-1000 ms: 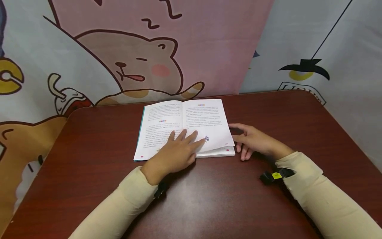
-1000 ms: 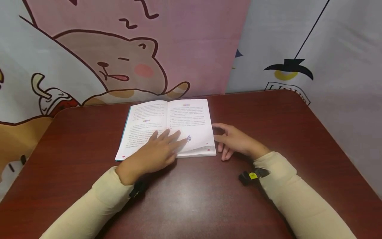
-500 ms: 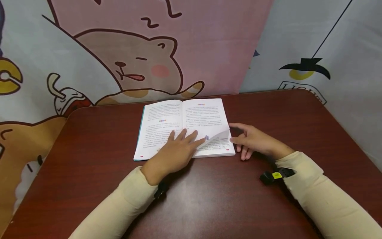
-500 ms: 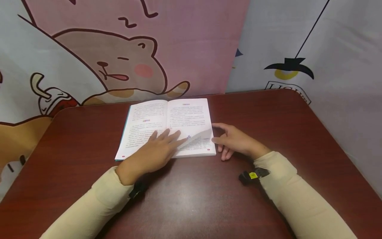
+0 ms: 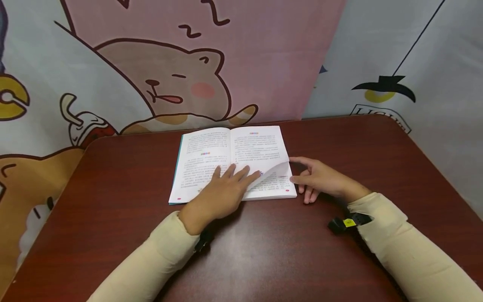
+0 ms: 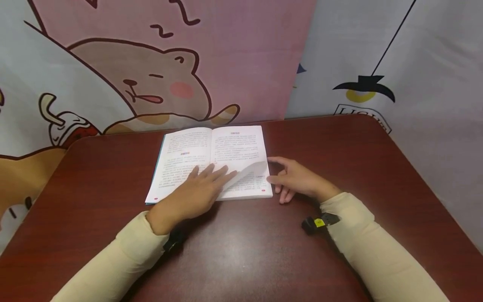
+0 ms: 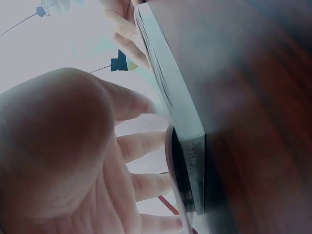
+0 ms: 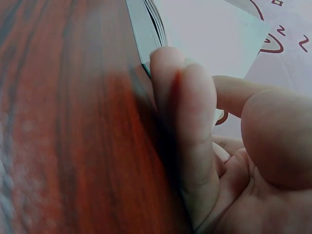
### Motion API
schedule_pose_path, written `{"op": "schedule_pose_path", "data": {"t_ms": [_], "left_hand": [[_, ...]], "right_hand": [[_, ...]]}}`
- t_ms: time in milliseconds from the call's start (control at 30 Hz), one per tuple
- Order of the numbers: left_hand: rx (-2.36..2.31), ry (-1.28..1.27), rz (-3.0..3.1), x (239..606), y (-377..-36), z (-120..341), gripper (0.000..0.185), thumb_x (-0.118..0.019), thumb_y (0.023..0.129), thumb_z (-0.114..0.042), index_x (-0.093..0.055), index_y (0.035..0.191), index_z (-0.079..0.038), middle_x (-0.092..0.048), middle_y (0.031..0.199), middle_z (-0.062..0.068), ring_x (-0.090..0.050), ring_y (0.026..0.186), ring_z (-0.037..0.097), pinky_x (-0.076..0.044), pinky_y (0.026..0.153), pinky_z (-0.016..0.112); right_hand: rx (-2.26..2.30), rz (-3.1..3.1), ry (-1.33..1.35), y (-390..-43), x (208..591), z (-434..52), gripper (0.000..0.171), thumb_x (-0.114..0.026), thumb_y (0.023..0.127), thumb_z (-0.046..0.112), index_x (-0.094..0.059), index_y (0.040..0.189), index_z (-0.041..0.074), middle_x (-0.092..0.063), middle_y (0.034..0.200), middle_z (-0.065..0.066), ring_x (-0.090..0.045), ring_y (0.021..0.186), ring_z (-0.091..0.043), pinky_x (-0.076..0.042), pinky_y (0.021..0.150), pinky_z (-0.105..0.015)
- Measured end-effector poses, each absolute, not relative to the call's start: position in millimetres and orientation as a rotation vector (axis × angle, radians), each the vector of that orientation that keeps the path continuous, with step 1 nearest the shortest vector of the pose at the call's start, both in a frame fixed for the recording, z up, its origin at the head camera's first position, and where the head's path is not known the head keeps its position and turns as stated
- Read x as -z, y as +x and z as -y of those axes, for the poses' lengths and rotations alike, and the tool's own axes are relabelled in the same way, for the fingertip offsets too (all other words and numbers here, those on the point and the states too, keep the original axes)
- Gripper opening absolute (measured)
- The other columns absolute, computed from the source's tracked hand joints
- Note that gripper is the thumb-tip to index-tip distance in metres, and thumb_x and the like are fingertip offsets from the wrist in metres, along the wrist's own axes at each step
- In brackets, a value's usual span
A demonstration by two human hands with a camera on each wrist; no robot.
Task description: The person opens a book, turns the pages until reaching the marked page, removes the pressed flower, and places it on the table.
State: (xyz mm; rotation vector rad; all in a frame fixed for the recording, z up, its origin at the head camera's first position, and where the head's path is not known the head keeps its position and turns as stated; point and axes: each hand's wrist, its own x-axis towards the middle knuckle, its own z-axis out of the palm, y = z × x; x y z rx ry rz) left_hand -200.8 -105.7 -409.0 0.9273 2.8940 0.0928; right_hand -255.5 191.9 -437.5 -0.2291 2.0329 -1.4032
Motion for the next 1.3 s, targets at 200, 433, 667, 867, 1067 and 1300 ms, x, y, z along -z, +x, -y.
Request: {"op": "schedule_pose_path", "data": {"t_ms": [200,433,667,867,1067,1300], "left_hand": [[-0.135,0.931,-2.919,412.3,-200.0,107.8,0.06,-0.041,0.106,-0.021,-0.018,0.161,-0.033,-0.045,0.157,0.003,-0.043,0.142,0.04,-0.034,0.11,0.067],[-0.218,0.982,-2.94,411.7,-199.9,106.8,0.074,-0.04,0.106,-0.014,0.004,0.16,-0.04,-0.046,0.156,0.003,-0.051,0.137,0.036,-0.037,0.11,0.063],[-0.124,1.182,-2.979,408.8,-201.5,105.2,0.084,-0.052,0.098,-0.001,-0.013,0.16,-0.042,-0.048,0.154,0.007,-0.058,0.128,0.031,-0.047,0.102,0.058],[-0.084,1.216,-2.976,409.1,-201.7,107.0,0.071,-0.054,0.096,0.0,-0.036,0.155,-0.036,-0.05,0.152,0.007,-0.057,0.129,0.033,-0.048,0.101,0.058],[-0.103,1.187,-2.982,409.4,-201.2,107.8,0.058,-0.052,0.1,-0.006,-0.044,0.152,-0.031,-0.045,0.156,0.01,-0.056,0.132,0.033,-0.046,0.104,0.056],[-0.109,1.192,-3.028,411.1,-202.4,107.4,0.054,-0.054,0.098,-0.006,-0.047,0.15,-0.019,-0.06,0.139,0.015,-0.06,0.125,0.029,-0.05,0.099,0.052]], "right_hand": [[1.389,-2.047,-0.227,-255.5,438.8,-191.6,0.078,-0.065,0.097,0.02,-0.018,0.159,0.017,-0.062,0.073,-0.012,-0.068,0.051,-0.023,-0.058,0.05,-0.042],[1.379,-2.049,-0.229,-256.2,440.6,-191.7,0.078,-0.066,0.097,0.022,-0.019,0.159,0.016,-0.062,0.073,-0.012,-0.069,0.051,-0.024,-0.058,0.05,-0.043],[1.383,-2.05,-0.242,-256.1,440.4,-192.8,0.077,-0.065,0.098,0.022,-0.018,0.159,0.015,-0.062,0.073,-0.012,-0.069,0.051,-0.024,-0.058,0.05,-0.043],[1.39,-2.043,-0.248,-255.8,439.5,-192.1,0.078,-0.065,0.098,0.022,-0.018,0.159,0.015,-0.062,0.073,-0.012,-0.068,0.051,-0.024,-0.057,0.049,-0.042],[1.392,-2.047,-0.246,-255.8,438.7,-191.5,0.077,-0.065,0.098,0.022,-0.018,0.159,0.016,-0.062,0.073,-0.012,-0.068,0.05,-0.024,-0.058,0.05,-0.042],[1.381,-2.053,-0.241,-255.5,438.4,-192.1,0.077,-0.064,0.098,0.022,-0.019,0.159,0.016,-0.062,0.073,-0.012,-0.069,0.051,-0.024,-0.058,0.051,-0.044]]}}
